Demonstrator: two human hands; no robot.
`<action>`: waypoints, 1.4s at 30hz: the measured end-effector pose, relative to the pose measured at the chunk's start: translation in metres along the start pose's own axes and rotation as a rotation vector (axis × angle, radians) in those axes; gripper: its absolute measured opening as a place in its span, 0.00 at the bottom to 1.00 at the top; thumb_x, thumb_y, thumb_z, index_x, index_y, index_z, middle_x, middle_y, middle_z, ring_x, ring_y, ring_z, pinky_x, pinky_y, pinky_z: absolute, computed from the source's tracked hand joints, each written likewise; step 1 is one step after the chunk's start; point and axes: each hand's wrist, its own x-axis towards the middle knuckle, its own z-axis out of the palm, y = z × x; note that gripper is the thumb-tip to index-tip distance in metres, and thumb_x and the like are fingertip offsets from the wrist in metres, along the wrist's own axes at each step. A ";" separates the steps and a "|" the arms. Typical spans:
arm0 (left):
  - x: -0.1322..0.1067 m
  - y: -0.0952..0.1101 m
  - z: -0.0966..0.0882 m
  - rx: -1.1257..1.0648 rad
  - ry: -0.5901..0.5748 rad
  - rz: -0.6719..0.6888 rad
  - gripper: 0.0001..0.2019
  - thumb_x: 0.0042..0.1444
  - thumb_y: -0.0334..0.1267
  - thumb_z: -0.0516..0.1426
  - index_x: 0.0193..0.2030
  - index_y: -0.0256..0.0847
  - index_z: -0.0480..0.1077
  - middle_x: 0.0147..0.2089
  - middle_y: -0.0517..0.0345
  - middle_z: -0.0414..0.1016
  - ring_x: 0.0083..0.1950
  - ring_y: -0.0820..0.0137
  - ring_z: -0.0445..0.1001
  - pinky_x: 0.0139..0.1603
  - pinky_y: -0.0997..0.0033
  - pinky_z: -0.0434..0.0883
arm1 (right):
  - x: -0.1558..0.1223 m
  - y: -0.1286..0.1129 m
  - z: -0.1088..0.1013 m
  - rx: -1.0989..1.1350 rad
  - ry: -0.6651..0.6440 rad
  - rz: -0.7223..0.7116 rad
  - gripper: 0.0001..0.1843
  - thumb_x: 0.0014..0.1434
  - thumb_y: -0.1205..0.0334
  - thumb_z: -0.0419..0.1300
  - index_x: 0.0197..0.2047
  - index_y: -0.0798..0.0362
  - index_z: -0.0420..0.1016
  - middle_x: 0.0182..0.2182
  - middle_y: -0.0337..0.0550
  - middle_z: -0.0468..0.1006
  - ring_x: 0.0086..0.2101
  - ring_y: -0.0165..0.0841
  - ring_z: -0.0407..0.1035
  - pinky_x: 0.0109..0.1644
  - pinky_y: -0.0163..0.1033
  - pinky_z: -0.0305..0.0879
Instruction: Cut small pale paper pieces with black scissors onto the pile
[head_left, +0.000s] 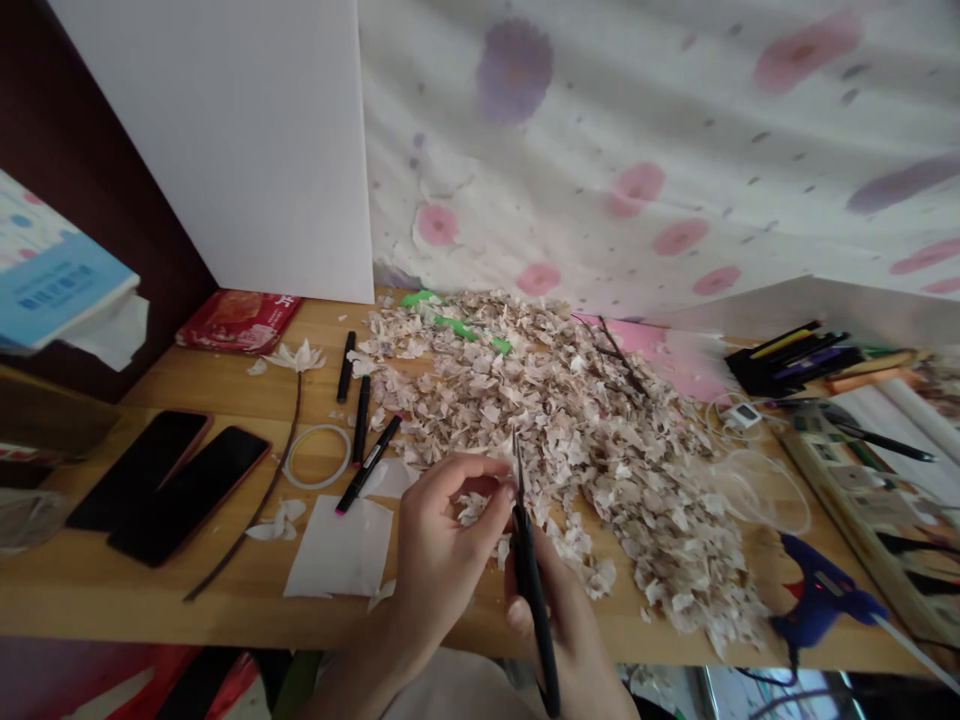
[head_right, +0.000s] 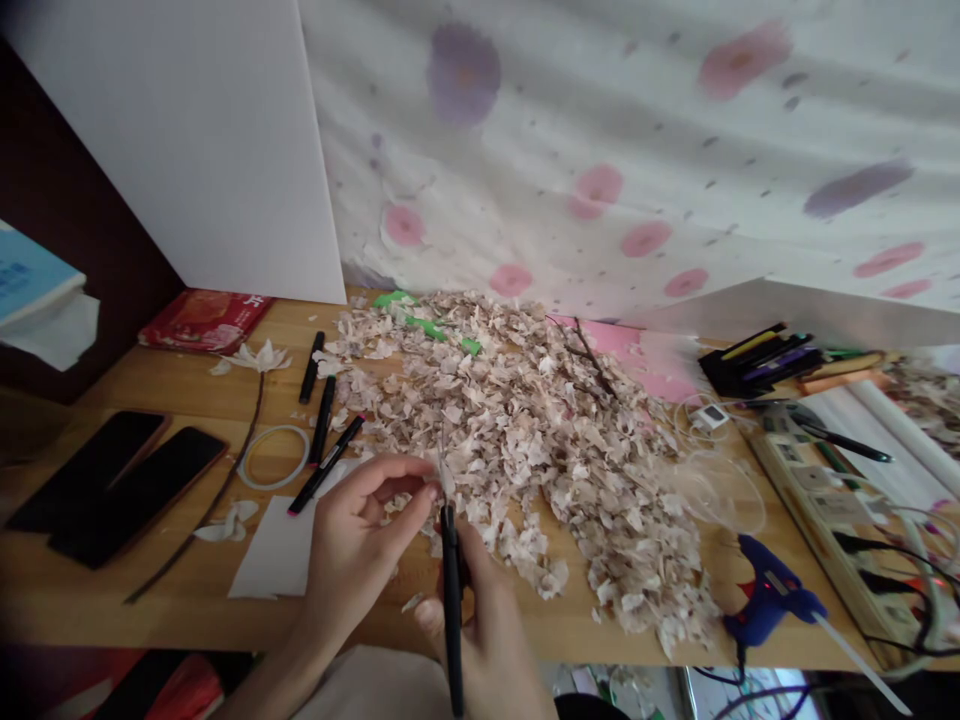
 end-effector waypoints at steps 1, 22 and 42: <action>0.000 0.000 0.000 -0.002 0.001 -0.001 0.04 0.57 0.30 0.60 0.37 0.42 0.76 0.37 0.61 0.79 0.36 0.73 0.78 0.38 0.77 0.75 | 0.001 -0.001 0.000 -0.001 0.004 -0.006 0.38 0.62 0.33 0.53 0.65 0.51 0.65 0.36 0.45 0.76 0.31 0.39 0.69 0.42 0.43 0.71; -0.002 -0.004 -0.002 -0.015 -0.007 -0.010 0.05 0.57 0.30 0.61 0.38 0.43 0.76 0.37 0.63 0.78 0.37 0.75 0.78 0.39 0.80 0.74 | 0.009 -0.008 -0.003 0.009 -0.033 -0.027 0.31 0.64 0.36 0.55 0.58 0.51 0.67 0.32 0.38 0.73 0.30 0.34 0.65 0.34 0.34 0.63; -0.003 -0.003 0.001 -0.033 0.010 -0.039 0.04 0.56 0.32 0.62 0.38 0.42 0.77 0.38 0.58 0.80 0.37 0.71 0.79 0.40 0.76 0.76 | 0.011 -0.006 -0.003 0.064 -0.024 0.036 0.32 0.60 0.32 0.57 0.49 0.54 0.73 0.27 0.37 0.72 0.27 0.33 0.64 0.30 0.33 0.62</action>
